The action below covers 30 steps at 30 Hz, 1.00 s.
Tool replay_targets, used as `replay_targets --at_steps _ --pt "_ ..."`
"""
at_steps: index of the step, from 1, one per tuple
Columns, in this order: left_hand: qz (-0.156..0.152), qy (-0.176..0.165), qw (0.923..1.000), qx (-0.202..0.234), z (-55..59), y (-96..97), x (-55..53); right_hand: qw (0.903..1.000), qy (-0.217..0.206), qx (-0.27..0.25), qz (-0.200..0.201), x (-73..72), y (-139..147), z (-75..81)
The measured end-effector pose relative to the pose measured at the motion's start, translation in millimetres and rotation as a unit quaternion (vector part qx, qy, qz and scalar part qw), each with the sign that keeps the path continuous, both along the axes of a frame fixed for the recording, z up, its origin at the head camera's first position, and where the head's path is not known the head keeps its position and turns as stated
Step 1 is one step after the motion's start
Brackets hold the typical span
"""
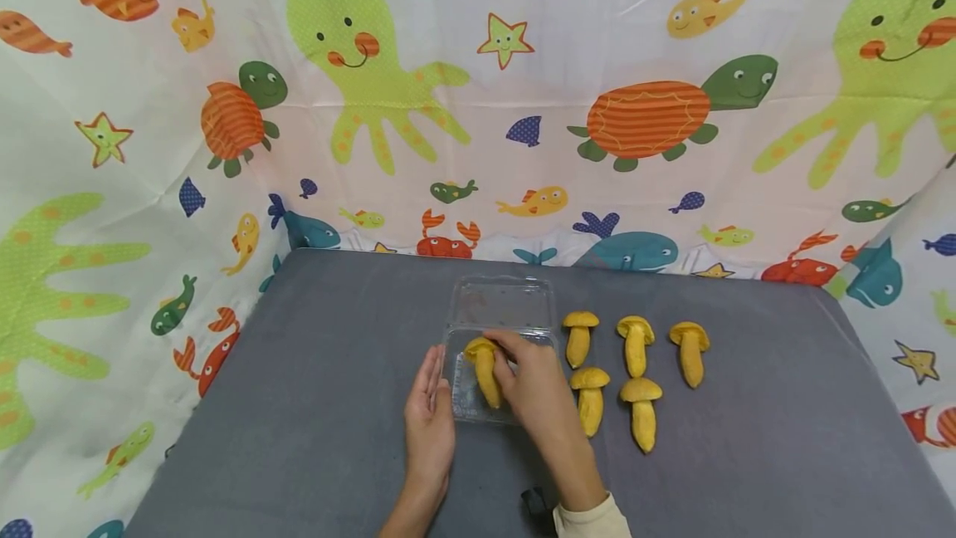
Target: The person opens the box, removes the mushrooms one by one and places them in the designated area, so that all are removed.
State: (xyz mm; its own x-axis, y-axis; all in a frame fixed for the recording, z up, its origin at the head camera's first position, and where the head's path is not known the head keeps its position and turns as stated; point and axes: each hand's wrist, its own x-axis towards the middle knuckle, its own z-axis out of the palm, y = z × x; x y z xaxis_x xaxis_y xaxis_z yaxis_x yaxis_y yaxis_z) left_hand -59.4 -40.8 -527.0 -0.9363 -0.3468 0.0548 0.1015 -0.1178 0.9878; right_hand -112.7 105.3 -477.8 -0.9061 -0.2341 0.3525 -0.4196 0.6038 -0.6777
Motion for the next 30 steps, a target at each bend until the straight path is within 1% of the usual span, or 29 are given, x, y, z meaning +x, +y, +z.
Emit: replay_targets --at_steps 4,11,17,21,28,30 --pt "0.0 0.01 0.9999 -0.001 0.5 0.1 -1.1 0.9997 0.01 -0.014 -0.017 0.7 9 7.8" --pt "0.006 0.017 0.9998 -0.001 0.2 1.2 -0.5 0.9983 0.01 -0.02 -0.053 4.1 27 17.7" --pt "0.007 0.02 0.9998 -0.004 -2.0 0.4 0.9 0.9957 0.037 -0.019 -0.082 5.2 46 17.2" --pt "0.002 0.027 0.9996 -0.004 -3.0 -0.7 1.1 0.9932 0.041 -0.018 -0.107 5.2 60 16.3" --pt "0.004 0.022 0.9997 -0.006 -1.7 0.3 1.7 0.9849 0.075 -0.006 -0.155 5.8 87 12.8" --pt "0.004 0.021 0.9998 -0.005 -1.1 0.7 1.5 0.9834 0.076 -0.015 -0.165 6.8 95 12.5"
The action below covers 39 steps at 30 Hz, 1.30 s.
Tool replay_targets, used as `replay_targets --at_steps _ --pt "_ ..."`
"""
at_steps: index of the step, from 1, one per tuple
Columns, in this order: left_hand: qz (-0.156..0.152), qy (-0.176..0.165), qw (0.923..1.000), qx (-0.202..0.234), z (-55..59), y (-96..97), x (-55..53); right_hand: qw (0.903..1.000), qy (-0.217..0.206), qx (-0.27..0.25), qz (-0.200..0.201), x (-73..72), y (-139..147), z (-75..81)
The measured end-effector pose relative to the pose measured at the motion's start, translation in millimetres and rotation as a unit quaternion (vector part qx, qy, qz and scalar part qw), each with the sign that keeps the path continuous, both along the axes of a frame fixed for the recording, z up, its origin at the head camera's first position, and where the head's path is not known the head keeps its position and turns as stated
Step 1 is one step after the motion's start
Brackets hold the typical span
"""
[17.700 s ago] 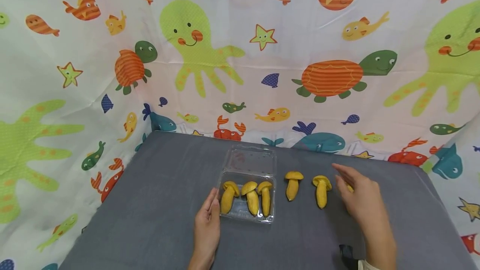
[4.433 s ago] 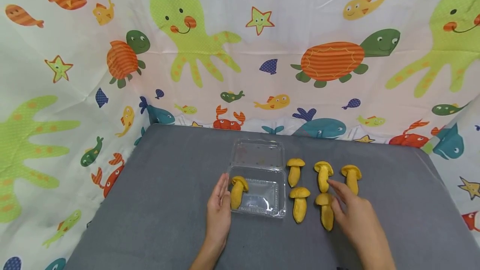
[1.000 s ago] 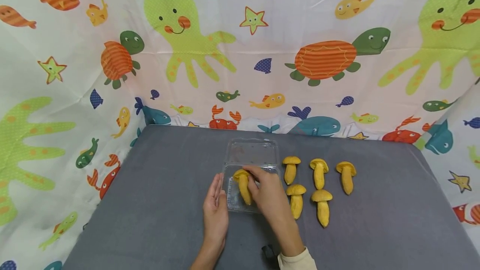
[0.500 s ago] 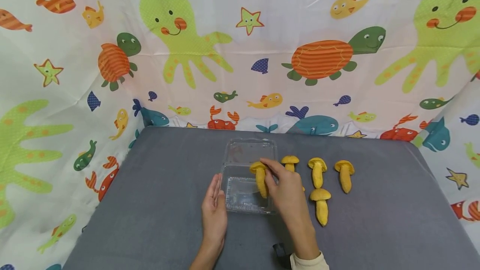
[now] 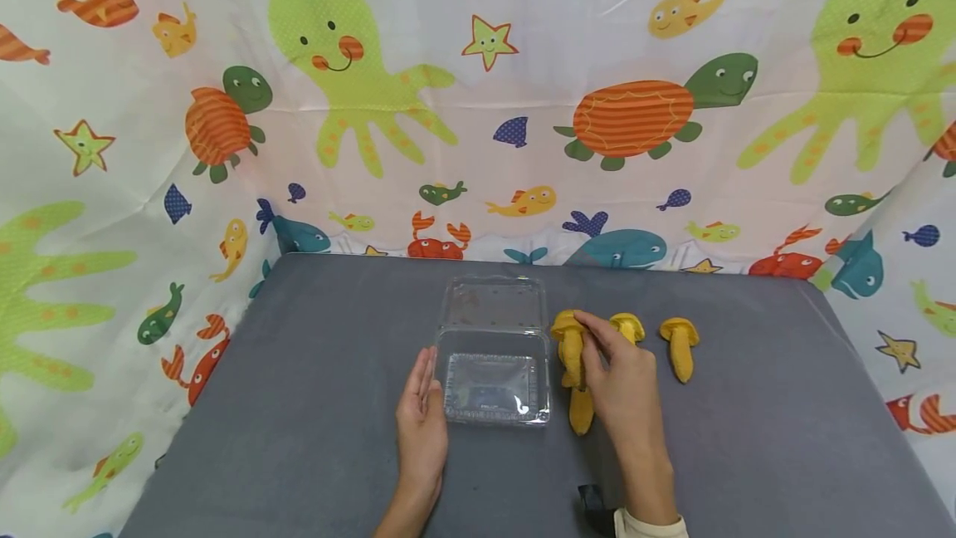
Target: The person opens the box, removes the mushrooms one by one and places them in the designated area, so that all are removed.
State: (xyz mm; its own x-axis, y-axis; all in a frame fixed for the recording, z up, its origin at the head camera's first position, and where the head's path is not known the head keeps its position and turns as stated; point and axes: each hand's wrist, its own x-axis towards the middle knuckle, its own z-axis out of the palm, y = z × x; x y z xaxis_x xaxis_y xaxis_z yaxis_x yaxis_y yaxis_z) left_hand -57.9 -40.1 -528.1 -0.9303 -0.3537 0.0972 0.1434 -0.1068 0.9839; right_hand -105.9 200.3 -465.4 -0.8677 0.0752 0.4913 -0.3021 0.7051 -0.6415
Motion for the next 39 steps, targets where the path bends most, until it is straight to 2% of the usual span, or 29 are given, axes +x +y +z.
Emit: replay_targets --at_steps 4,9,12,25,29,32,39 --pt "0.0 -0.001 1.0 0.005 0.2 0.6 0.5 0.9998 0.007 -0.004 -0.018 4.3 16 0.8" --pt "0.003 -0.004 1.0 0.007 -1.1 -0.6 0.2 0.9981 0.03 0.02 -0.051 10.0 35 1.8" --pt "0.004 -0.008 0.9999 0.007 -0.6 -1.9 0.4 0.9969 0.024 0.026 -0.071 13.5 46 1.1" --pt "0.0 -0.011 0.9999 0.012 0.6 0.2 0.6 0.9866 -0.031 0.063 -0.147 32.2 98 -4.9" --pt "0.004 -0.011 0.9999 0.005 1.1 0.4 0.9 0.9809 -0.075 0.074 -0.164 37.1 106 -6.5" --pt "0.004 -0.016 0.9999 0.004 1.6 0.3 1.4 0.9779 -0.097 0.079 -0.168 39.7 109 -8.1" --pt "-0.001 -0.019 0.9998 0.006 3.3 0.8 1.8 0.9757 -0.12 0.091 -0.159 43.5 115 -14.1"
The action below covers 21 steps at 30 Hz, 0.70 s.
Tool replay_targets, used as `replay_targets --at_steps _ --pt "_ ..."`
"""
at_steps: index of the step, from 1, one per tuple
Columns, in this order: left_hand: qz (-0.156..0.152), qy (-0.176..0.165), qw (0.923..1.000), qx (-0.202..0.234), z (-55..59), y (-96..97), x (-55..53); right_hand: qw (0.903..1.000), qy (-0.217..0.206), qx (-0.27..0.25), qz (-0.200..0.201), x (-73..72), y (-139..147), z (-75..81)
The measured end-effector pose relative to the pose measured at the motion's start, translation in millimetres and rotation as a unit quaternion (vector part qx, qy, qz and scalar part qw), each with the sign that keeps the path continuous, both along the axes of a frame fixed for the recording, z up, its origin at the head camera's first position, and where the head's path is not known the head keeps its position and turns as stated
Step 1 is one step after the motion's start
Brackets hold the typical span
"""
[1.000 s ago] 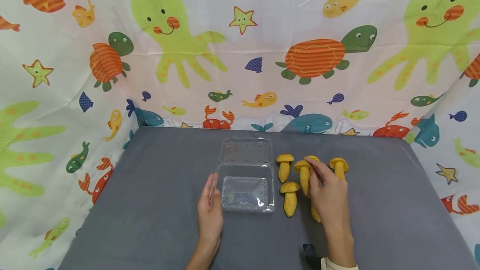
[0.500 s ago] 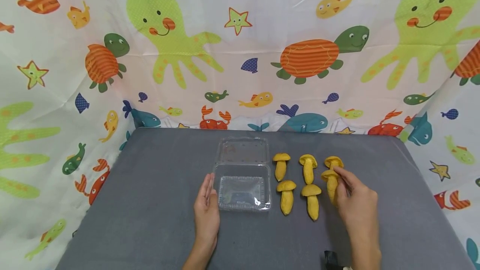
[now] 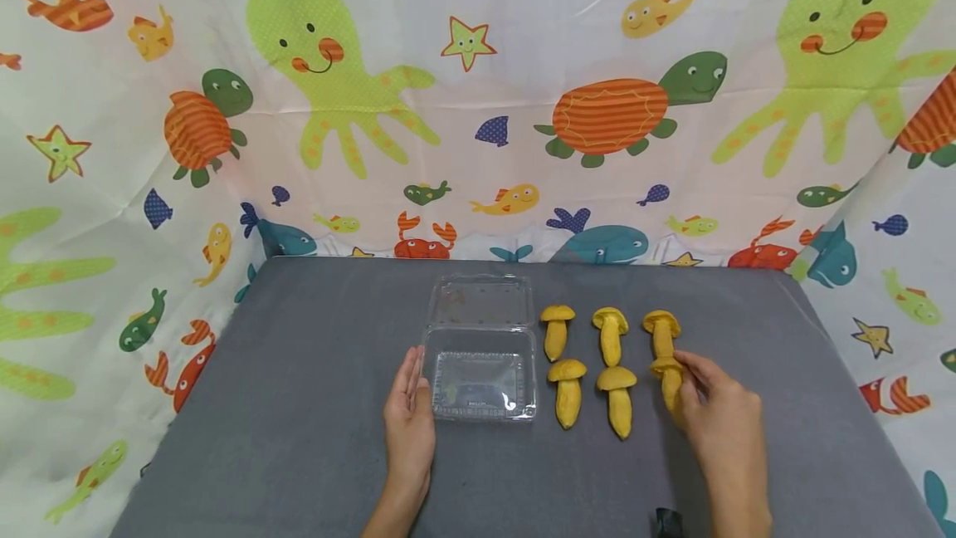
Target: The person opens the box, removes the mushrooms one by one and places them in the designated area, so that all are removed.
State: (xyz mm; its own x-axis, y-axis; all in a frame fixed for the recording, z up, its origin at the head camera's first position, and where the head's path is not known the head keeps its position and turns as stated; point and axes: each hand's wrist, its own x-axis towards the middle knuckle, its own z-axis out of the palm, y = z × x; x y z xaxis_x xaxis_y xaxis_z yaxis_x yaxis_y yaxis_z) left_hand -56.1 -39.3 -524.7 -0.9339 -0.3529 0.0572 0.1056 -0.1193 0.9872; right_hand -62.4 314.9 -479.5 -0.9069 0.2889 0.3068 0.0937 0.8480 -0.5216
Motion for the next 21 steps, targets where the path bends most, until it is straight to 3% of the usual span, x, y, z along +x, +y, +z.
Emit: replay_targets --at_steps 6,21 --pt "-0.003 -0.001 1.0 -0.001 -1.1 -1.2 0.6 0.9992 -0.04 0.005 -0.003 -1.4 -3 -6.5" --pt "-0.026 -0.014 0.9995 -0.006 0.6 -5.7 3.7 0.9972 -0.066 0.027 0.022 -2.2 -3 -14.5"
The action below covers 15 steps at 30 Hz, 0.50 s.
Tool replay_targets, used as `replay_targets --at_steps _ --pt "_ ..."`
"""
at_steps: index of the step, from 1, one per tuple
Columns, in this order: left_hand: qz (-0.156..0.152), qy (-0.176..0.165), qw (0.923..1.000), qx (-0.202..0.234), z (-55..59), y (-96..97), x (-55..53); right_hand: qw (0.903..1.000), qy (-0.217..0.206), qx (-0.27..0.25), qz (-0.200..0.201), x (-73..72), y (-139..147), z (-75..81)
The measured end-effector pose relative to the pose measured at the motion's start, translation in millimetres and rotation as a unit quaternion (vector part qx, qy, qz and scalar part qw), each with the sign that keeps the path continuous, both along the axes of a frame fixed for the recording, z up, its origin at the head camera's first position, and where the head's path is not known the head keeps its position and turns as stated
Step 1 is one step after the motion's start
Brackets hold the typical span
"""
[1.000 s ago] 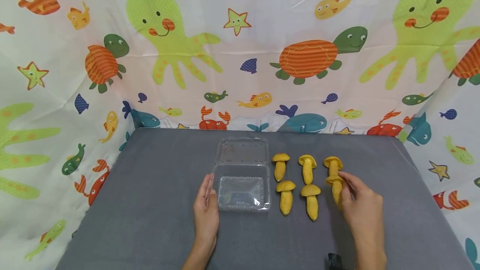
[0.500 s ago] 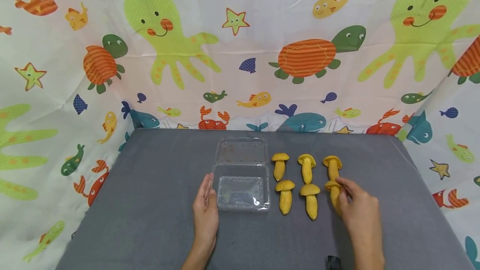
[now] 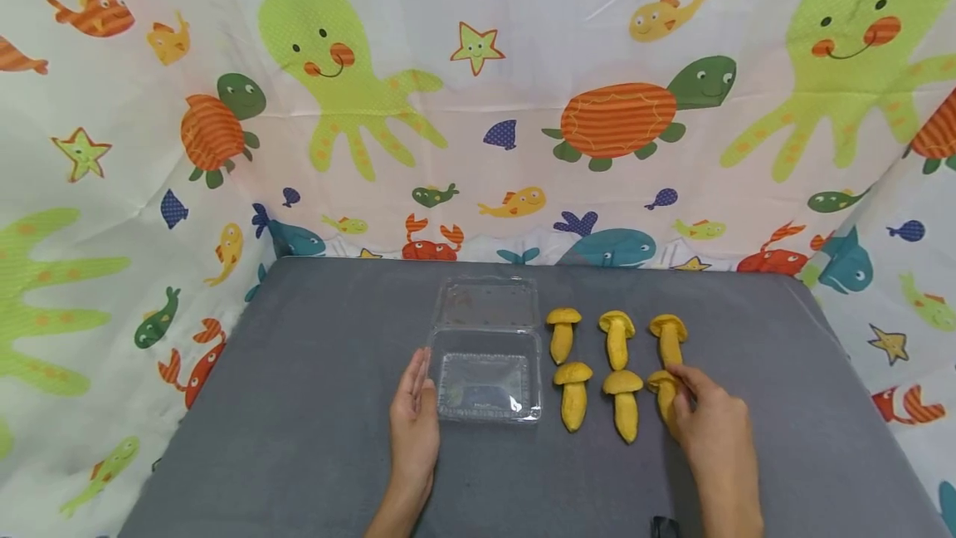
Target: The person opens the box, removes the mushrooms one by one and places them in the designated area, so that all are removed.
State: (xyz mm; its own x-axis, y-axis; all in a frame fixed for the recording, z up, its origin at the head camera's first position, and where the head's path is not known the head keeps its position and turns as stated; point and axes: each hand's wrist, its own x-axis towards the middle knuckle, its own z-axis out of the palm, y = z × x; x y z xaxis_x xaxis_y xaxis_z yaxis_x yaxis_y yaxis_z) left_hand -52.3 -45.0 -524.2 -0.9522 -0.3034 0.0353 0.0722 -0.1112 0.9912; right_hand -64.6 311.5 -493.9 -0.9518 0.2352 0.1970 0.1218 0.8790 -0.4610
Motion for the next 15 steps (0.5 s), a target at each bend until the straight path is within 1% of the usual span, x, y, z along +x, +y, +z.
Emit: replay_targets --at_steps 6,8,12,15 --pt "0.008 -0.004 0.9999 -0.008 -3.6 -1.9 1.0 0.9998 -0.015 0.004 0.008 -0.1 2 -1.8" --pt "0.007 -0.001 1.0 -0.005 -4.9 -2.0 1.5 0.9999 -0.01 0.005 0.011 2.6 4 0.1" --pt "0.001 -0.002 1.0 -0.005 -5.0 -2.6 3.5 0.9999 -0.002 0.009 0.01 7.0 5 9.1" --pt "0.001 -0.005 0.9997 -0.022 -2.5 -5.4 5.3 0.9999 0.012 0.006 0.004 7.1 -2 19.3"
